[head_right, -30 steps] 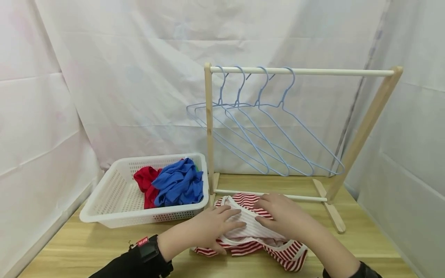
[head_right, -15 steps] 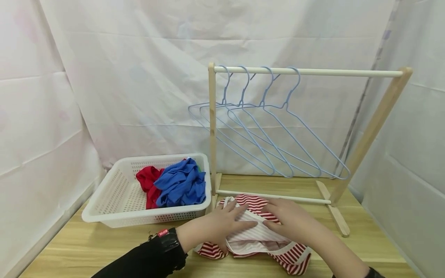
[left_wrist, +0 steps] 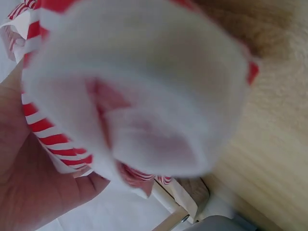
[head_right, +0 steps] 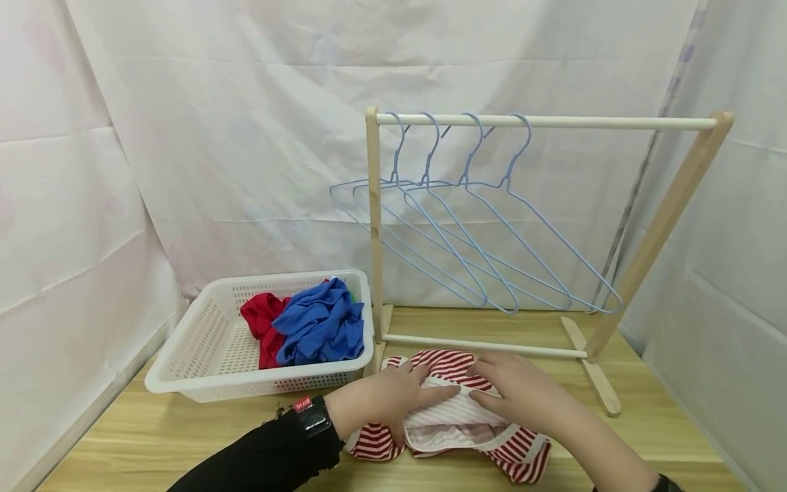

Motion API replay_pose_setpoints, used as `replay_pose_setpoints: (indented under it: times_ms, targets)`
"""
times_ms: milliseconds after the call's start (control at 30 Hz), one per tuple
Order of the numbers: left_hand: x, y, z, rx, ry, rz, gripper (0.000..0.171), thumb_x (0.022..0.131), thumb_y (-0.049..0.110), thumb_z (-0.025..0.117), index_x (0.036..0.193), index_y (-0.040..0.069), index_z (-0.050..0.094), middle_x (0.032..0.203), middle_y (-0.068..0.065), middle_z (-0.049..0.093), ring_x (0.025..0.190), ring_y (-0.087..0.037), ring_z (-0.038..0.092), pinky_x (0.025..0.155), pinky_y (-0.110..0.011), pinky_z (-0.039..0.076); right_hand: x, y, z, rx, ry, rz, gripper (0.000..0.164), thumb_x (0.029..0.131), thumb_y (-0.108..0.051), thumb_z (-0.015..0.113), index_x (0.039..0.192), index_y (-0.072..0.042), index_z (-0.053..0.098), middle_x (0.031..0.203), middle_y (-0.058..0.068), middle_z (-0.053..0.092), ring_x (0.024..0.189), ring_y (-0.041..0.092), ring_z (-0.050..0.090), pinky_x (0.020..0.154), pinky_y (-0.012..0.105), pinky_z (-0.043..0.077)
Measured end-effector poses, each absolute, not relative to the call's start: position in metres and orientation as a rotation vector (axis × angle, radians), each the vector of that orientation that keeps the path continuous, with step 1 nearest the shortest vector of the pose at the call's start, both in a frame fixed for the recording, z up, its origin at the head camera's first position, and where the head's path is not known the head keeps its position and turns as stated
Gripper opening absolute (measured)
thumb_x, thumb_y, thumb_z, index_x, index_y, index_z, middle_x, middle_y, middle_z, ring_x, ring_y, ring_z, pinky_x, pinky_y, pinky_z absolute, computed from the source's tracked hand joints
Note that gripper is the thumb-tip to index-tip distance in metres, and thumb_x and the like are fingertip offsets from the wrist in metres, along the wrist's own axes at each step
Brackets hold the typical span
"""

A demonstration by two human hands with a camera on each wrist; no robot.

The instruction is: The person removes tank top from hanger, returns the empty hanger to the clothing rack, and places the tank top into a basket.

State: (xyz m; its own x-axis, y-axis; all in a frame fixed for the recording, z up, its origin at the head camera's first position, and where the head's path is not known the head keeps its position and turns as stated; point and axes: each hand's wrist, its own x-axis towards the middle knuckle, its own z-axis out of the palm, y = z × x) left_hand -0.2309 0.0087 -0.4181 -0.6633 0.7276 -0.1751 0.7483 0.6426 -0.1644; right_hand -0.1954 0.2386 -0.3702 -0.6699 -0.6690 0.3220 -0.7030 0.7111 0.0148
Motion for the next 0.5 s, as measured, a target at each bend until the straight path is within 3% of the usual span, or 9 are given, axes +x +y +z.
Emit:
replay_pose_setpoints:
  times_ms: [200,333,500]
  targets:
    - [-0.2301,0.0063,-0.4181,1.271,2.736,-0.340,0.117,0.049,0.053,0.082,0.135,0.052,0.004,0.133,-0.005,0.039,0.116,-0.023,0.039,0.083,-0.038,0.046,-0.1933,0.2417,-0.3698,1.077,-2.640,0.168,0.025,0.085,-0.035,0.060,0.103,-0.018,0.061,0.097,-0.012,0.055,0.092,0.007,0.051,0.079,0.038,0.048]
    - [-0.2275,0.0043,-0.4186,1.271,2.697,-0.244,0.105,0.054,0.040,0.084,0.136,0.042,0.018,0.110,0.001,0.054,0.094,-0.013,0.052,0.075,-0.031,0.047,-0.1927,0.2430,-0.3701,1.072,-2.653,0.167,0.023,0.085,-0.035,0.059,0.104,-0.021,0.060,0.098,-0.013,0.055,0.094,0.008,0.051,0.080,0.039,0.047]
    - [-0.2220,0.0017,-0.4226,1.236,2.696,-0.198,0.093,0.061,0.028,0.081,0.134,0.028,0.023,0.080,0.007,0.057,0.066,-0.006,0.051,0.058,-0.026,0.045,-0.1908,0.2439,-0.3711,1.078,-2.658,0.169,0.022,0.086,-0.036,0.059,0.103,-0.022,0.060,0.099,-0.014,0.055,0.094,0.008,0.051,0.079,0.039,0.048]
